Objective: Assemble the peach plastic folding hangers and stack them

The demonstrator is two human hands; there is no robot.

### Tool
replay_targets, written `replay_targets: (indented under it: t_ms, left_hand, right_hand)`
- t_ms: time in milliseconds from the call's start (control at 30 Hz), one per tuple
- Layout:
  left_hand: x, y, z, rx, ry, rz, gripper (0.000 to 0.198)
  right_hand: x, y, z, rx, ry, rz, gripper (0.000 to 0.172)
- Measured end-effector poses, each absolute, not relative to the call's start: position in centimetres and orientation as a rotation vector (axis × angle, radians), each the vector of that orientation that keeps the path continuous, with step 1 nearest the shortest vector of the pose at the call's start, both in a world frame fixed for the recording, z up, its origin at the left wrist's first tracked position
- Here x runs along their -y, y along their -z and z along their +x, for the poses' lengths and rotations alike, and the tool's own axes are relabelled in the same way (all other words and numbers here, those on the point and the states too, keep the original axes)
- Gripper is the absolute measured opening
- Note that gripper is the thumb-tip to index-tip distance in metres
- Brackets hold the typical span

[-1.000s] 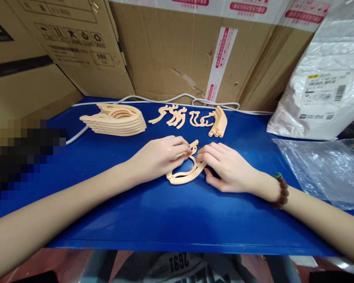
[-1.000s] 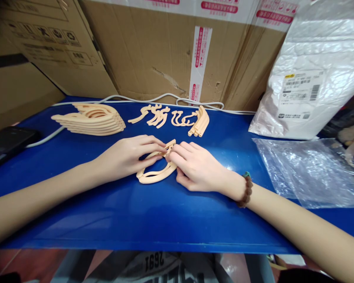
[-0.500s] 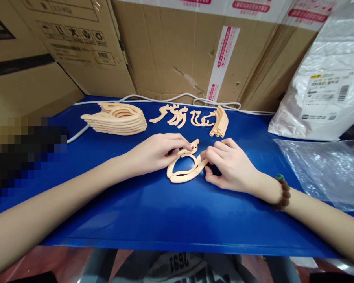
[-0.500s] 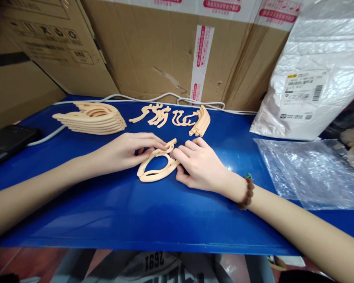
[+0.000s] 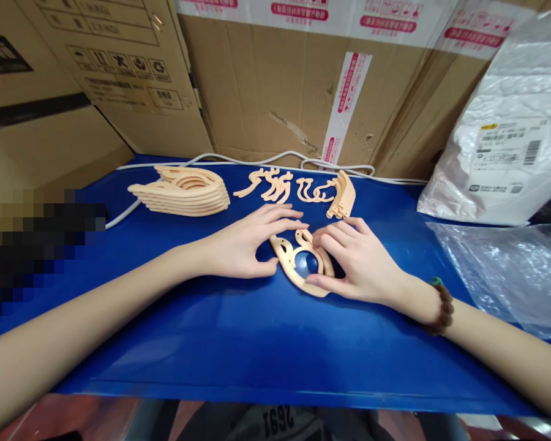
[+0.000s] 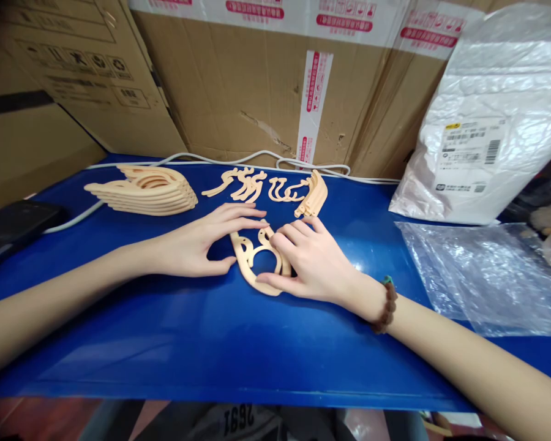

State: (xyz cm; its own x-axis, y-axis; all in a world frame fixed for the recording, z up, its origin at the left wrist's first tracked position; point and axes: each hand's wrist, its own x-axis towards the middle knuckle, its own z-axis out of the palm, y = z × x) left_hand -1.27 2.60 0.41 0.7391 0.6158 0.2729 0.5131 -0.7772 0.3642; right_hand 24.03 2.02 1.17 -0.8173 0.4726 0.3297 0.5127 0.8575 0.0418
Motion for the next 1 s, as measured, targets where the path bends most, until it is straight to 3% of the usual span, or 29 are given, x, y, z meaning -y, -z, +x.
replay_targets:
  t_ms: [100, 267, 1000]
  left_hand:
    - [-2.08, -0.44, -0.95, -0.911, -0.481, 2.665, 0.070]
    - [-1.76, -0.52, -0.70, -0.896, -0.453, 2.585, 0.076]
    - [-1.42, -0.78, -0.41, -0.984, -0.630, 2.655, 0.074]
  right_hand:
    - [-2.30, -1.01, 24.10, 2.760, 0.005, -0.673, 0.055]
    - [-2.51, -0.55, 24.28, 2.750, -0.145, -0.642, 0.052]
    - [-2.24, -0.60, 24.28, 2.539, 0.041, -0.760, 0.046]
